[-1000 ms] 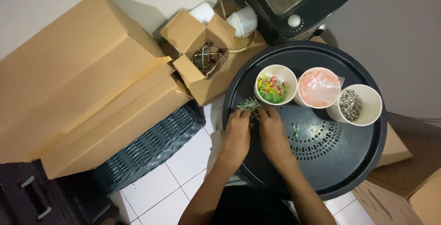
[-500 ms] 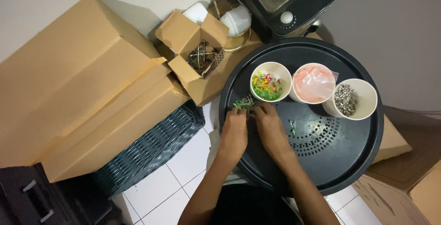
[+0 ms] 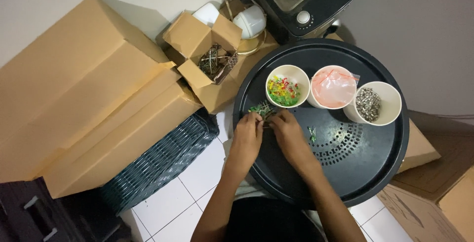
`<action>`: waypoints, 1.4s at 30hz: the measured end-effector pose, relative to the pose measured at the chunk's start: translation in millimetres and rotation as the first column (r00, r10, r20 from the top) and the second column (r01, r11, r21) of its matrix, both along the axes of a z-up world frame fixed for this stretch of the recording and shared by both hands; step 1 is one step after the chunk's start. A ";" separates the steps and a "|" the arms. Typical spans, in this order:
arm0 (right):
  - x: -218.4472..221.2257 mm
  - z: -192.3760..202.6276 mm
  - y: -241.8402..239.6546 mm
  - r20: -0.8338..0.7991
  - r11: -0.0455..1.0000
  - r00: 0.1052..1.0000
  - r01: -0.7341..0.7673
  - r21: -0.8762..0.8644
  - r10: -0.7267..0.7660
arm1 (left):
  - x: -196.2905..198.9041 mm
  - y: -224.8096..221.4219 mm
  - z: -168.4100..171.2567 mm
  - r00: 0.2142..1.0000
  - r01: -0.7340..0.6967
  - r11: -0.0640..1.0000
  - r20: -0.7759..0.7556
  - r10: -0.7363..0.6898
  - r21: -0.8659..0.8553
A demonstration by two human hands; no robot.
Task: The person is sorting and bagging small green electronic components from a tray into a small plastic bag.
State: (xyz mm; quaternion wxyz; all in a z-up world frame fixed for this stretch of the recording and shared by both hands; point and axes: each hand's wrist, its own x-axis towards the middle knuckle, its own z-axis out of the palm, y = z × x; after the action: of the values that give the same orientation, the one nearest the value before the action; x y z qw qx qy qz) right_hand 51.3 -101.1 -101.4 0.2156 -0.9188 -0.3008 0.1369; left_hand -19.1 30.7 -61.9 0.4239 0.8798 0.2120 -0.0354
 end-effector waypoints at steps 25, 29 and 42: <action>-6.2 4.7 4.7 -0.713 0.691 0.700 0.533 0.488 -0.037 | -5.6 7.3 1.9 0.959 -0.072 0.997 0.272 0.072 -0.011; -9.3 14.6 6.0 -0.720 0.688 0.690 0.560 0.462 -0.078 | -6.5 6.9 8.0 0.951 -0.060 0.996 0.299 0.078 -0.068; -9.8 17.7 5.2 -0.662 0.705 0.744 0.518 0.485 -0.091 | -10.8 6.0 14.8 0.958 -0.084 0.985 0.259 0.122 -0.154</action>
State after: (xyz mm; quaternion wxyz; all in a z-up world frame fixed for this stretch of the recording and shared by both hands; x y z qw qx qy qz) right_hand 41.5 -95.9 -83.8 0.6195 -0.7346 -0.0798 0.2651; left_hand -30.0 36.7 -47.1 0.5111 0.8321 0.1954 0.0911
